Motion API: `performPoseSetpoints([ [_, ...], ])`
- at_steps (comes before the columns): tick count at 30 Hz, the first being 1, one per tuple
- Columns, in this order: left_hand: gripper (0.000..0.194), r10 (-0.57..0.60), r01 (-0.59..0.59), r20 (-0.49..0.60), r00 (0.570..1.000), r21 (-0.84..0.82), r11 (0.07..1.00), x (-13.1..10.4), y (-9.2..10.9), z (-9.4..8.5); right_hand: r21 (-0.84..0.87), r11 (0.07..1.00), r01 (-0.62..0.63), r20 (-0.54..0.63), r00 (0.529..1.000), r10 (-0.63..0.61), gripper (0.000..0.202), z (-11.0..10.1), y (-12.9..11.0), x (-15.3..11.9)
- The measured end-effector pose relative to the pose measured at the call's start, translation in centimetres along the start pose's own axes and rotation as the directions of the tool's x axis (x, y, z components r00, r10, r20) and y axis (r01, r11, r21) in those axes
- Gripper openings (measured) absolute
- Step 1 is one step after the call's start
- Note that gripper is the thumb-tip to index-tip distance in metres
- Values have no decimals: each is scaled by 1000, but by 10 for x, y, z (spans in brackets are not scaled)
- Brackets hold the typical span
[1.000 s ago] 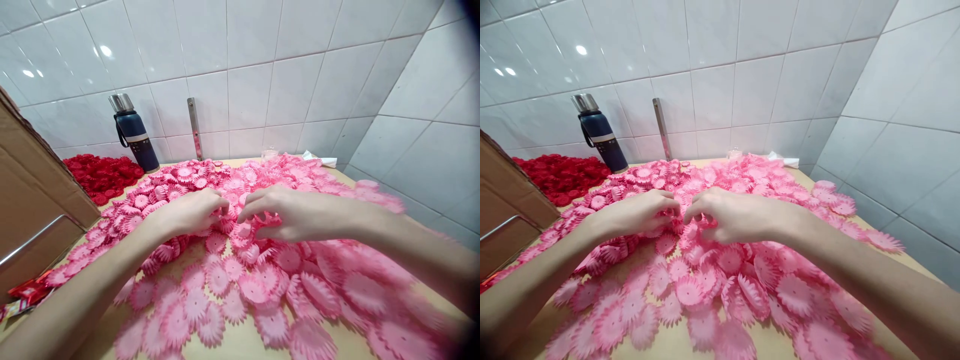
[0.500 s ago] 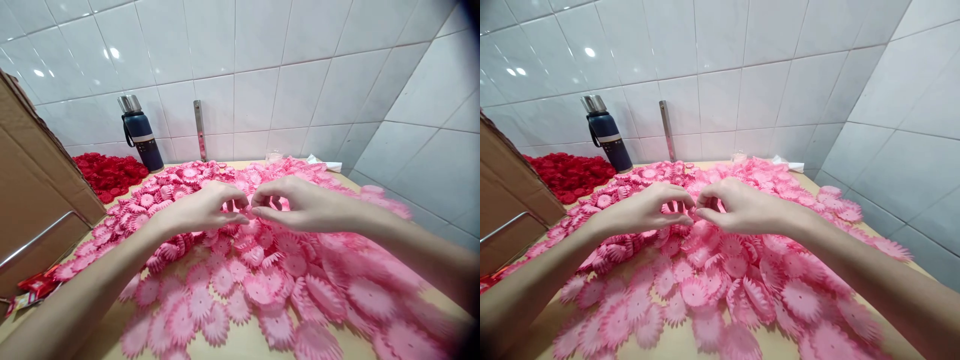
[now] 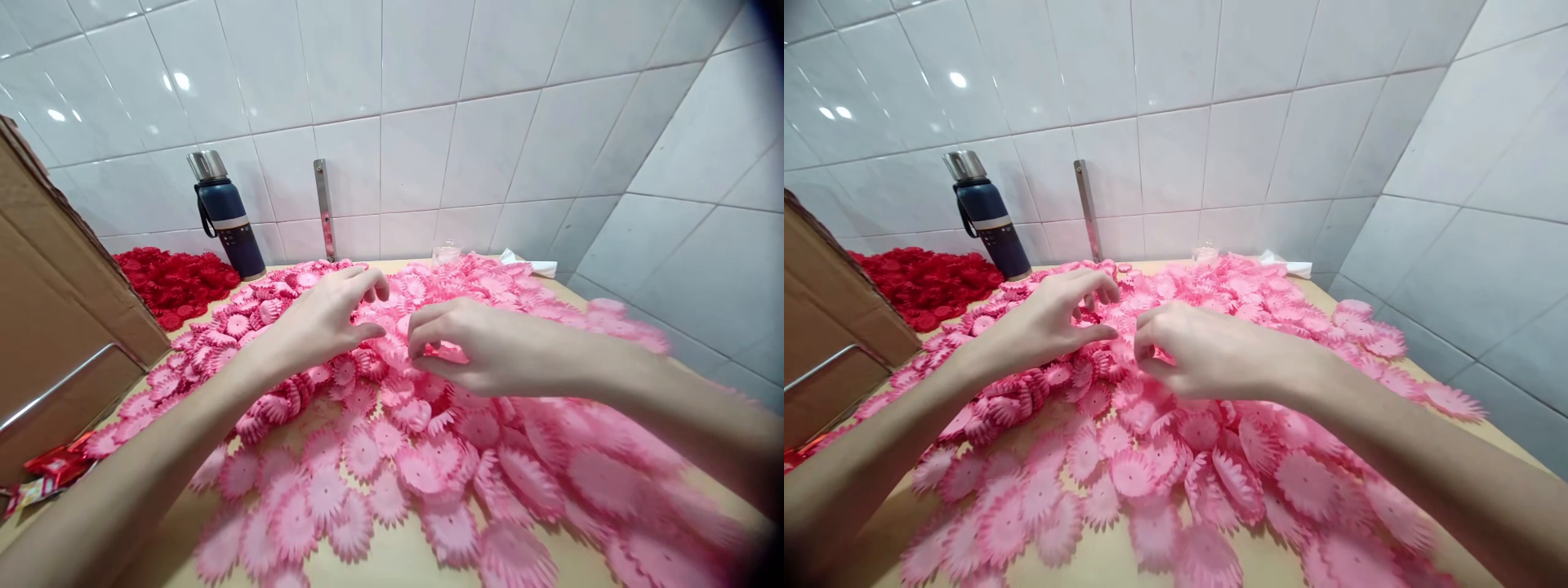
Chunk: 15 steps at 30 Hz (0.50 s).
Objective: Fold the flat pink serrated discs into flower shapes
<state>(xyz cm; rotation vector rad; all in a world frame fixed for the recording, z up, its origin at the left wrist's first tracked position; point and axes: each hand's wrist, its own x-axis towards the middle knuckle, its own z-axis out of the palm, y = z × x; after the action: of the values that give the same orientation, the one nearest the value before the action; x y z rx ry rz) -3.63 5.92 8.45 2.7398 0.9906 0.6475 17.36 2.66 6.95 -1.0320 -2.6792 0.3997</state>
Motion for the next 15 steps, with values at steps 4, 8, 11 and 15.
performPoseSetpoints([
  [4,25,1,52,239,971,-216,975,-1,6,-7,48,998,-45,-144,988,51,12,-12,-1,1],
  [8,27,-84,92,373,924,-3,996,-3,8,-4,-9,994,-105,-246,964,99,11,-14,5,2],
  [11,30,-200,116,380,903,232,966,-4,4,4,-96,985,-145,-217,969,121,10,-8,12,1],
  [15,23,-196,74,425,884,287,955,-5,-1,9,-42,999,16,50,999,-14,14,9,15,1],
])
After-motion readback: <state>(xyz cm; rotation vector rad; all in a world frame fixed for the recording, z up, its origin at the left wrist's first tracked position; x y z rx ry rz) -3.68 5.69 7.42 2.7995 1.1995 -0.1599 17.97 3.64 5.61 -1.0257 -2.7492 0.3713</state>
